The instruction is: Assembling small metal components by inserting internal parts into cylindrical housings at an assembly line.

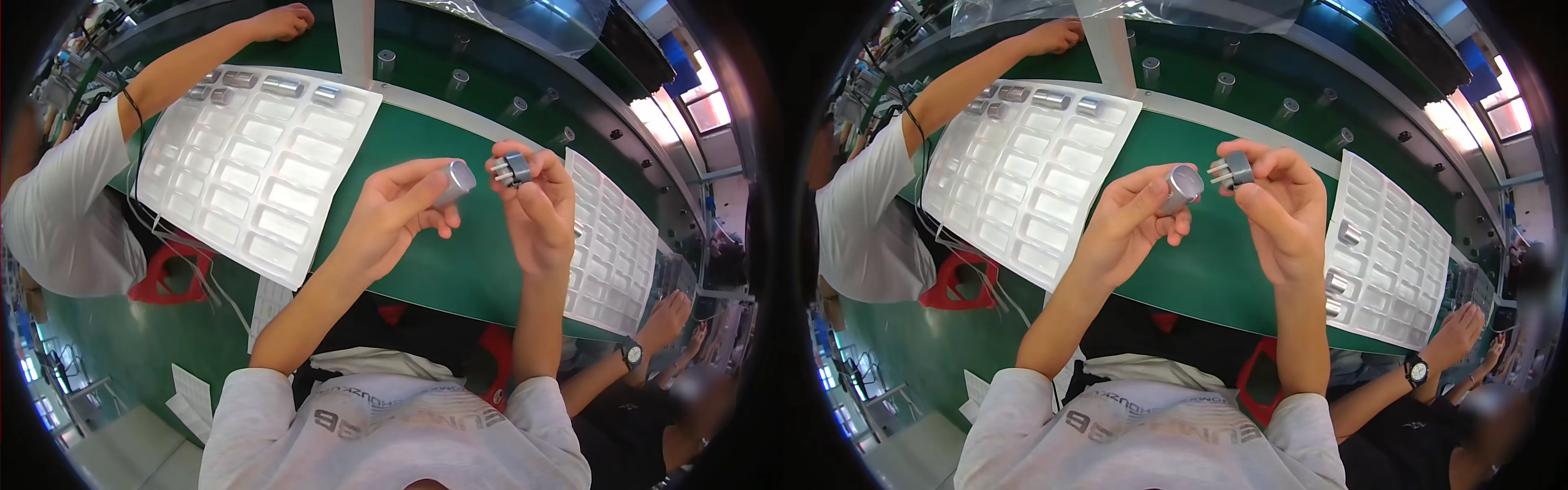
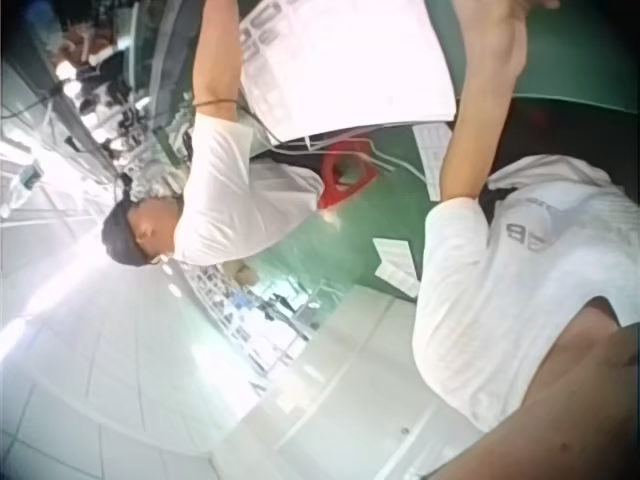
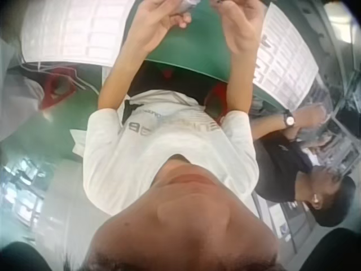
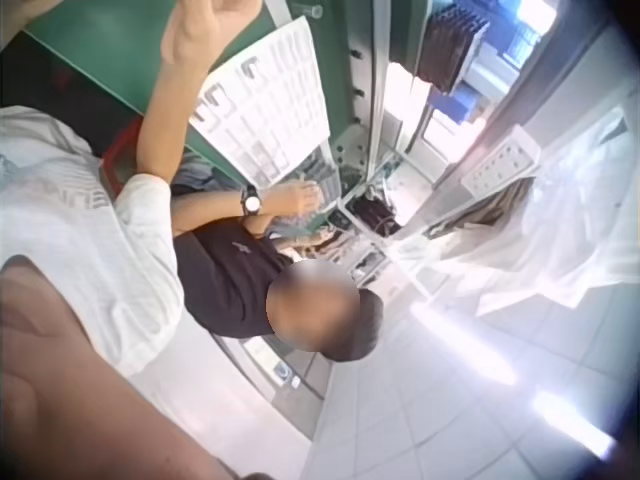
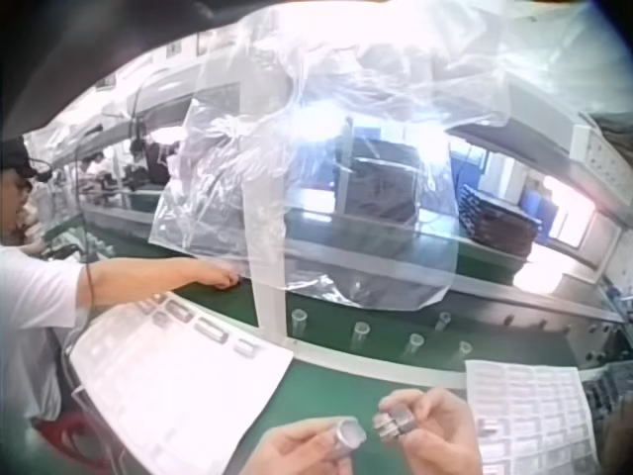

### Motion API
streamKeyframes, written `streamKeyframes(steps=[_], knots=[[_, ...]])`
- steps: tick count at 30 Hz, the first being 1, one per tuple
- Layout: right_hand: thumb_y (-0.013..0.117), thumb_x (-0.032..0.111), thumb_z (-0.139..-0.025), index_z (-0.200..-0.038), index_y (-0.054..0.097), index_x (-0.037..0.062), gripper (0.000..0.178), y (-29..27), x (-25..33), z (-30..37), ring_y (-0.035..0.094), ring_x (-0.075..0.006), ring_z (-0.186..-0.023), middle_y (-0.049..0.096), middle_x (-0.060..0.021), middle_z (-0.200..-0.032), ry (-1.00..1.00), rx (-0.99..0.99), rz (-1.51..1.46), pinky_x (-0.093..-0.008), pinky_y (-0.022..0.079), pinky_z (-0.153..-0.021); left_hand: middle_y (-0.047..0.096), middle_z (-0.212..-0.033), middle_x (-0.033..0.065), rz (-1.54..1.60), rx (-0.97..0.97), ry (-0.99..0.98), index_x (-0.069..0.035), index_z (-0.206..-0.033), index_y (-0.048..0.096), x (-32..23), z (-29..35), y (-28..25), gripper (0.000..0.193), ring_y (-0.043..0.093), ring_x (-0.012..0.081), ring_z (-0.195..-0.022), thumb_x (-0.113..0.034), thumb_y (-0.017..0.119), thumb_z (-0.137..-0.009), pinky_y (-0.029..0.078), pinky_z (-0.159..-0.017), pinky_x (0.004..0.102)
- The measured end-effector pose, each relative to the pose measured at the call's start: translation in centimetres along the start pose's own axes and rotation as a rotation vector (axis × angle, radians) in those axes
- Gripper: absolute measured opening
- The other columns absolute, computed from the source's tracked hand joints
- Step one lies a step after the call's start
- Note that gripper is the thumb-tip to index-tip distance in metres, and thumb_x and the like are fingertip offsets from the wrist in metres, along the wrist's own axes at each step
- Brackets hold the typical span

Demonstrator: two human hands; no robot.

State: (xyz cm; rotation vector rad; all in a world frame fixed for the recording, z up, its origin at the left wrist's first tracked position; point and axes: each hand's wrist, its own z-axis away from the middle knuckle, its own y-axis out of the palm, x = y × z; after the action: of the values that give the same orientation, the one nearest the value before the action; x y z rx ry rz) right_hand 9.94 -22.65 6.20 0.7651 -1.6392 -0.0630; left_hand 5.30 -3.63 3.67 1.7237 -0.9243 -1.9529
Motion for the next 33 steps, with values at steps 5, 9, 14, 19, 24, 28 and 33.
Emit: streamKeyframes(steps=[5, 9, 14, 19, 24, 28, 33], knots=[[0.06, -0.011, -0.082, -0.105, 0.058, -0.0012, 0.025, 1.0, -0.2, -0.1, 0.063, -0.0234, -0.103, 0.059, -0.0197, -0.121, -0.032, -0.115, 0.044, -0.0353, 0.051, -0.089, 0.064, -0.097, 0.0091, 0.032, 0.048, -0.033, 0.004, -0.124, 0.057, 0.1, 0.0, -0.5, 0.039, 0.062, 0.0131, -0.074, -0.027, 0.054, -0.101, 0.051, -0.062, 0.0241], [0.054, -0.004, -0.085, -0.117, 0.056, -0.0009, 0.032, -0.2, -0.4, 0.0, 0.061, -0.0267, -0.109, 0.06, -0.0168, -0.116, -0.03, -0.069, 0.12, -0.0357, 0.049, -0.094, 0.065, -0.097, 0.0093, 0.0, 0.003, -0.023, 0.004, -0.122, 0.058, 0.3, 0.1, -0.8, 0.038, 0.062, 0.0131, -0.075, -0.026, 0.053, -0.101, 0.051, -0.061, 0.0239], [0.047, -0.007, -0.085, -0.122, 0.058, -0.0087, 0.039, 0.2, -2.1, 0.8, 0.062, -0.0236, -0.106, 0.064, -0.0174, -0.112, 0.104, -0.165, -0.175, -0.0348, 0.046, -0.1, 0.066, -0.103, 0.0112, -0.013, -0.069, 0.005, 0.005, -0.12, 0.059, -0.2, -1.2, 0.6, 0.033, 0.065, 0.0148, -0.077, -0.018, 0.058, -0.098, 0.055, -0.065, 0.025], [0.056, 0.004, -0.092, -0.125, 0.055, -0.0089, 0.036, 1.2, -3.0, 0.9, 0.062, -0.0212, -0.106, 0.064, -0.0146, -0.111, 0.132, -0.27, -0.185, -0.0335, 0.047, -0.098, 0.067, -0.1, 0.0134, -0.144, -0.17, 0.13, 0.007, -0.12, 0.06, 0.6, -1.3, 1.2, 0.033, 0.068, 0.0173, -0.078, -0.009, 0.066, -0.091, 0.059, -0.071, 0.0273], [0.06, 0.009, -0.092, -0.129, 0.052, -0.0051, 0.041, -0.1, -2.5, 0.7, 0.059, -0.0205, -0.109, 0.061, -0.0142, -0.117, 0.269, -0.249, -0.061, -0.033, 0.049, -0.094, 0.067, -0.093, 0.0134, -0.173, -0.204, 0.059, 0.006, -0.119, 0.06, 1.0, -1.0, -0.6, 0.033, 0.068, 0.0177, -0.075, -0.016, 0.063, -0.095, 0.058, -0.067, 0.0268], [0.061, 0.006, -0.09, -0.126, 0.054, -0.003, 0.038, -0.8, -1.9, 1.0, 0.059, -0.0223, -0.11, 0.059, -0.015, -0.12, 0.294, -0.325, 0.012, -0.0328, 0.049, -0.093, 0.066, -0.09, 0.0132, -0.073, -0.107, -0.084, 0.004, -0.116, 0.059, 1.4, -0.7, -2.1, 0.035, 0.067, 0.0174, -0.07, -0.027, 0.055, -0.1, 0.055, -0.062, 0.0255], [0.06, 0.001, -0.088, -0.116, 0.06, -0.0006, 0.028, -0.8, -2.4, 1.4, 0.058, -0.0272, -0.112, 0.058, -0.0171, -0.122, 0.143, -0.149, 0.003, -0.0353, 0.049, -0.091, 0.066, -0.086, 0.0107, -0.046, -0.1, -0.153, 0.001, -0.109, 0.061, 1.2, -0.2, -2.2, 0.033, 0.065, 0.0146, -0.066, -0.03, 0.052, -0.101, 0.053, -0.058, 0.0244]])
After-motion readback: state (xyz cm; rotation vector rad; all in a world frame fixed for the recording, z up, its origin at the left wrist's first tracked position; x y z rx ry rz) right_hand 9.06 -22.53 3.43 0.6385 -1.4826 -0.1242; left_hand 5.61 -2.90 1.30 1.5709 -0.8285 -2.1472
